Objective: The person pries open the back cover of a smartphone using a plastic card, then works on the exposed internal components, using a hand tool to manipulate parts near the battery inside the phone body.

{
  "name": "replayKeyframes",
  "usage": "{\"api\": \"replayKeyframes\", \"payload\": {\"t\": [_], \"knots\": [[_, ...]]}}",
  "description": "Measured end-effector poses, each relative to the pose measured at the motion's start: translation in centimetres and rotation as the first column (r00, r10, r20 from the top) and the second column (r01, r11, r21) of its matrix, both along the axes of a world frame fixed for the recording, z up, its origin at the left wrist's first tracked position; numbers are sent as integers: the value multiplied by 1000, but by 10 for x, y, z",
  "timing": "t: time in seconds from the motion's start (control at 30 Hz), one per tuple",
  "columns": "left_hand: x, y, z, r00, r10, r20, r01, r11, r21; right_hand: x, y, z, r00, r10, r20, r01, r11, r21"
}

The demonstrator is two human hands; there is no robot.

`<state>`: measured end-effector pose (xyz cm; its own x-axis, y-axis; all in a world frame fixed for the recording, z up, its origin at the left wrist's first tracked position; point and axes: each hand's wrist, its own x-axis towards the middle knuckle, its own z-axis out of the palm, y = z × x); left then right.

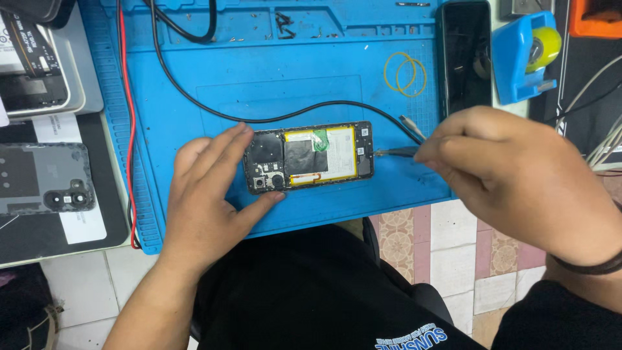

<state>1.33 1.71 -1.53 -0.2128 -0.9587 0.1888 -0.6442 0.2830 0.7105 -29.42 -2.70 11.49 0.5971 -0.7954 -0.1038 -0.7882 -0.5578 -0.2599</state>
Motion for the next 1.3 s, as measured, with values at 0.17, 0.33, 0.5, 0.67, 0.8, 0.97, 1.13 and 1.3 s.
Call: {"api": "replayKeyframes", "payload": {"t": [0.17, 0.33, 0.5, 0.67, 0.8, 0.97, 1.13, 1.3], "knots": [[0, 0, -2, 1000, 5, -6, -5, 1000, -9, -12, -6, -14, 993, -118, 3, 118, 991, -64], [-1, 0, -2, 1000, 7, -3, -7, 1000, -7, -18, -7, -23, 990, -136, 35, 138, 988, -74], [0, -1, -3, 1000, 11, -6, -11, 1000, -8, -12, -7, -24, 990, -140, 2, 139, 985, -100], [1, -2, -4, 1000, 5, -23, -6, 1000, -16, -4, -9, -19, 993, -120, -8, 118, 988, -103], [1, -1, -4, 1000, 10, -15, -10, 1000, -15, 6, -9, -16, 995, -53, -79, 44, 992, -117], [-1, -3, -3, 1000, 8, -18, -9, 1000, -19, 13, -19, -16, 948, 9, -319, -58, 988, -143], [-3, -2, -1, 1000, 22, -6, -22, 1000, 0, 10, -27, -3, 986, 116, -119, -126, 988, -85], [-2, -2, -1, 1000, 10, -1, -10, 1000, -7, 12, -22, 1, 978, 69, -199, -79, 996, -43]]}}
